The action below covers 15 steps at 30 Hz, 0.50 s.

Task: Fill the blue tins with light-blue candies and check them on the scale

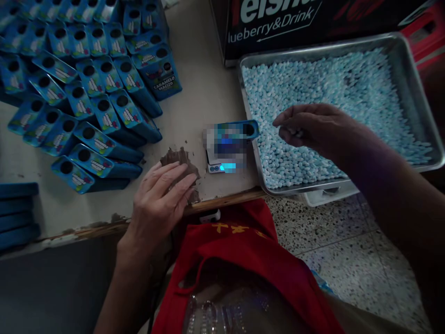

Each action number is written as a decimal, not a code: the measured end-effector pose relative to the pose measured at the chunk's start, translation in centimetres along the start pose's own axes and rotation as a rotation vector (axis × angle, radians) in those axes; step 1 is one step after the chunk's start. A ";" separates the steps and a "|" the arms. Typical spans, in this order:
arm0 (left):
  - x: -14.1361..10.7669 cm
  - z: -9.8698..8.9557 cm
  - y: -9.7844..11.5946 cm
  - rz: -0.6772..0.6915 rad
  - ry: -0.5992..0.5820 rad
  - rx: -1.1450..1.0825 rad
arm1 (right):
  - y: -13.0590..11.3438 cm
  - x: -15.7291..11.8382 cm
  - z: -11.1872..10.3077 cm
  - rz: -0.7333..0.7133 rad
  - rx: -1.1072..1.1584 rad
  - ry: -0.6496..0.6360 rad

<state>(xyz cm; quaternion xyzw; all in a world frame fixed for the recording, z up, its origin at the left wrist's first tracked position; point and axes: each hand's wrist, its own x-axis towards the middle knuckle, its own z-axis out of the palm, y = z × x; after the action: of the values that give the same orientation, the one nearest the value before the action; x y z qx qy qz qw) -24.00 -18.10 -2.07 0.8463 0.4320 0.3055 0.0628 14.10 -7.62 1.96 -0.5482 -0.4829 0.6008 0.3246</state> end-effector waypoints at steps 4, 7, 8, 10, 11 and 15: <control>0.0 0.8 -1.1 -0.058 -0.004 -0.047 | -2.2 0.2 1.1 0.004 -0.030 -0.044; 0.0 1.1 -1.5 -0.071 -0.003 -0.046 | -3.2 0.3 1.8 -0.029 -0.066 -0.066; 0.0 1.2 -1.6 -0.080 -0.004 -0.060 | -3.4 0.2 2.0 -0.042 -0.075 -0.077; 0.1 1.3 -1.5 -0.126 -0.007 -0.111 | -3.9 0.2 2.3 -0.071 -0.095 -0.096; 0.2 1.3 -1.4 -0.161 -0.003 -0.141 | -4.2 0.1 2.4 -0.084 -0.108 -0.101; 1.3 1.3 -1.3 -0.289 0.048 -0.241 | -4.6 0.0 2.6 -0.143 -0.159 -0.123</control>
<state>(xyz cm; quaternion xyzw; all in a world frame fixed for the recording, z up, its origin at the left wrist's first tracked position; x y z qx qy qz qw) -23.61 -16.09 -2.99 0.7542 0.5108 0.3628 0.1966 10.97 -6.73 6.06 -0.4986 -0.5857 0.5685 0.2918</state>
